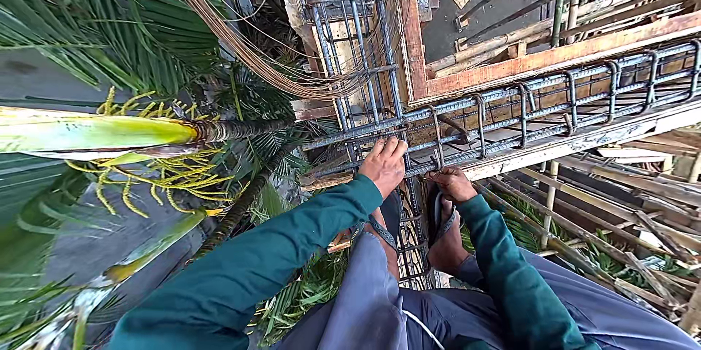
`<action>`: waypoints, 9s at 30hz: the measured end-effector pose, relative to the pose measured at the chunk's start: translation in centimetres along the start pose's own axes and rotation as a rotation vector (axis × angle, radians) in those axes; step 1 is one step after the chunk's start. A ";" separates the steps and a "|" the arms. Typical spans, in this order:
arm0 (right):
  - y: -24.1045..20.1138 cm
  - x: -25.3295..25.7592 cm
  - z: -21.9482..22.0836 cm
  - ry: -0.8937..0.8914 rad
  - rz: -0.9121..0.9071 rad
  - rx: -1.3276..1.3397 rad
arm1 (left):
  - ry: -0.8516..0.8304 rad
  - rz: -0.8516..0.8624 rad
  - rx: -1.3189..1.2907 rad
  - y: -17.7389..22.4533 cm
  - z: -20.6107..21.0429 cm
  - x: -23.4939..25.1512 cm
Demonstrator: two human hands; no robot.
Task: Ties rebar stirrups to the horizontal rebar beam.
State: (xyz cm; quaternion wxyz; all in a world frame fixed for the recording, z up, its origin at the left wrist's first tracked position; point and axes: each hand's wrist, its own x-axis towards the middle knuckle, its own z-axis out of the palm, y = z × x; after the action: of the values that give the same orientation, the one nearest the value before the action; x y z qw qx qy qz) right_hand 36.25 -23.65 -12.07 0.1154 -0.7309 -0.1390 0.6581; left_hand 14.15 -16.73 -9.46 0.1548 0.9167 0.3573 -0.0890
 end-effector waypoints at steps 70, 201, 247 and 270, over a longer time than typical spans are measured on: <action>-3.9 -5.6 3.6 -0.087 0.093 -0.241 | -0.084 -0.461 -0.593 2.3 -2.9 -1.1; -5.0 -4.3 2.9 -0.153 0.260 0.346 | -0.491 -0.631 -1.339 0.5 -4.1 -1.5; -4.8 -6.6 5.3 -0.323 0.304 0.799 | -0.391 -0.300 -0.650 2.5 -9.0 0.8; -4.4 -6.0 3.9 -0.396 0.205 0.458 | -0.532 -0.060 -0.171 4.7 -8.1 0.4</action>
State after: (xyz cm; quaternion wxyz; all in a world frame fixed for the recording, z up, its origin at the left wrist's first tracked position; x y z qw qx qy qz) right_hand 31.60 -21.75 -5.34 0.1810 -0.5537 0.0674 0.8100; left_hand 18.07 -16.93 -0.91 0.3172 0.8338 0.3373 -0.3008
